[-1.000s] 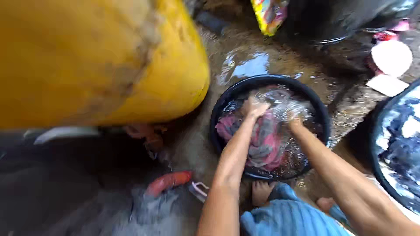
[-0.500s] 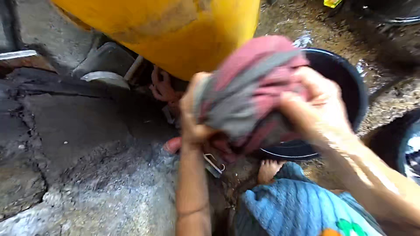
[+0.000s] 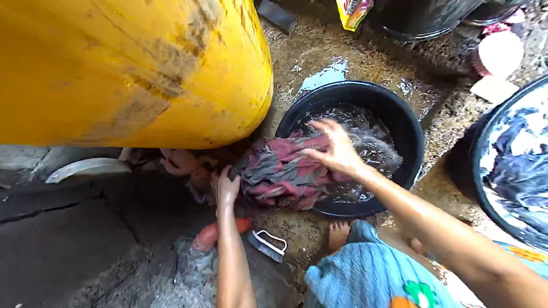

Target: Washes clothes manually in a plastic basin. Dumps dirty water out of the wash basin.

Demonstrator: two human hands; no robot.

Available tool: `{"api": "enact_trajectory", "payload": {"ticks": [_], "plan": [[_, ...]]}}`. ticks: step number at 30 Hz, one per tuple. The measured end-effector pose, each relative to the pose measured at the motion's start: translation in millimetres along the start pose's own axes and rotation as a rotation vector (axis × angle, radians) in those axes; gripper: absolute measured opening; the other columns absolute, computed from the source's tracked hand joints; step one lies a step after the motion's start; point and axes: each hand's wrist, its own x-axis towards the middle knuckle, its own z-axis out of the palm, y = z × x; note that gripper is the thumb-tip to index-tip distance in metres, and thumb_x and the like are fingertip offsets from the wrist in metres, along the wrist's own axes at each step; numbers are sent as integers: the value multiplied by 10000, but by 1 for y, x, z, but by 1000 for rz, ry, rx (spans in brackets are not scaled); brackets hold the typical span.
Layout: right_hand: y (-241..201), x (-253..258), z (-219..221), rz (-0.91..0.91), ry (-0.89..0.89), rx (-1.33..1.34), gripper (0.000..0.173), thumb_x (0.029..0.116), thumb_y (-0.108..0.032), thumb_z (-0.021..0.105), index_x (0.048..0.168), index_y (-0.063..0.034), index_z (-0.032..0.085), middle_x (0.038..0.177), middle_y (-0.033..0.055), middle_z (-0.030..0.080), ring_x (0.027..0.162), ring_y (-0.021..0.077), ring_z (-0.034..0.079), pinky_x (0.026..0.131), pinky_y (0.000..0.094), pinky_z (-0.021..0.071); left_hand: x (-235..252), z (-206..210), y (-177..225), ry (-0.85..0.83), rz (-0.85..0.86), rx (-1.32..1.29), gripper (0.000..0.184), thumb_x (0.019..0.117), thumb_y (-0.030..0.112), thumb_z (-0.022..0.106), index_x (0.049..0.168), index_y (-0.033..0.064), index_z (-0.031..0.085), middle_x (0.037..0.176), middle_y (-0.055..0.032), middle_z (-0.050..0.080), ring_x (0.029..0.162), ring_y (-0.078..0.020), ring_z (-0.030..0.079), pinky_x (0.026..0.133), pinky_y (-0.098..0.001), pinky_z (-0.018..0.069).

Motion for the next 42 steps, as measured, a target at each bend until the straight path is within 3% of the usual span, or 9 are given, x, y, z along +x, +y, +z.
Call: {"api": "enact_trajectory", "payload": {"ticks": [4, 9, 15, 18, 24, 28, 33, 36, 42], "plan": [[93, -34, 15, 439, 116, -7, 1184, 757, -655, 797, 1637, -86, 244, 1645, 384, 119, 1467, 615, 239, 1122, 763, 296, -32, 26, 95, -88, 397, 20, 1006, 768, 404, 851, 1574, 38, 372, 1633, -311, 251, 1513, -469, 262, 1222, -617, 253], [85, -47, 74, 597, -80, -119, 760, 1025, -456, 528, 1622, -54, 286, 1609, 351, 297, 1466, 544, 337, 1180, 655, 301, -18, 137, 176, -648, 563, 572, 1309, 682, 460, 921, 1669, 218, 96, 1652, -364, -101, 1522, -582, -40, 1210, -703, 39], [93, 21, 43, 818, 105, 191, 675, 1028, -290, 605, 1559, 29, 335, 1500, 337, 465, 1400, 481, 462, 1151, 632, 365, 35, 194, 201, -453, 614, 533, 975, 718, 285, 913, 1548, 104, 435, 1521, -378, 369, 1369, -558, 412, 1075, -686, 371], [93, 35, 38, 960, 136, 560, 533, 1058, -368, 503, 1417, 26, 507, 1329, 301, 585, 1219, 428, 587, 1004, 636, 467, 25, 177, 205, -557, 430, 449, 669, 878, 301, 764, 1421, -13, 533, 1384, -312, 566, 1289, -484, 544, 1049, -660, 422], [57, -13, 3, 720, -176, 1063, 439, 1073, -484, 439, 1244, -133, 639, 1009, 51, 711, 881, 152, 685, 786, 382, 583, -19, 89, 166, -561, 367, -171, 552, 806, 175, 800, 1317, 50, 630, 1151, -224, 699, 1077, -382, 672, 922, -620, 527], [35, -14, -16, 277, -370, 1089, 517, 1051, -452, 365, 1452, -166, 524, 1199, 28, 717, 1066, 132, 692, 917, 354, 586, -65, -18, 112, -284, 323, -517, 567, 718, 63, 790, 1269, 65, 657, 1042, -56, 748, 915, -140, 720, 822, -392, 618], [76, -5, 14, 541, -67, 489, 690, 984, -481, 657, 1507, -70, 477, 1424, 261, 570, 1313, 431, 549, 1078, 657, 419, -122, -119, 47, 381, 274, -709, 745, 629, 21, 720, 1323, -98, 476, 1070, 1, 703, 957, -30, 695, 847, -249, 606], [81, -30, 58, 695, -146, 526, 848, 965, -593, 622, 1579, -75, 350, 1517, 271, 479, 1371, 436, 501, 1101, 656, 418, -136, -132, 28, 591, 204, -726, 846, 630, -19, 692, 1393, -131, 345, 1150, -20, 637, 1021, 4, 651, 912, -206, 557], [12, -29, 100, 999, -176, 984, 577, 1079, -480, 441, 1444, -33, 470, 1239, 202, 622, 1077, 276, 634, 908, 463, 541, -96, -67, -6, 310, 210, -467, 778, 649, 66, 770, 1339, -171, 498, 1191, -202, 664, 1048, -85, 658, 925, -268, 550]]}}
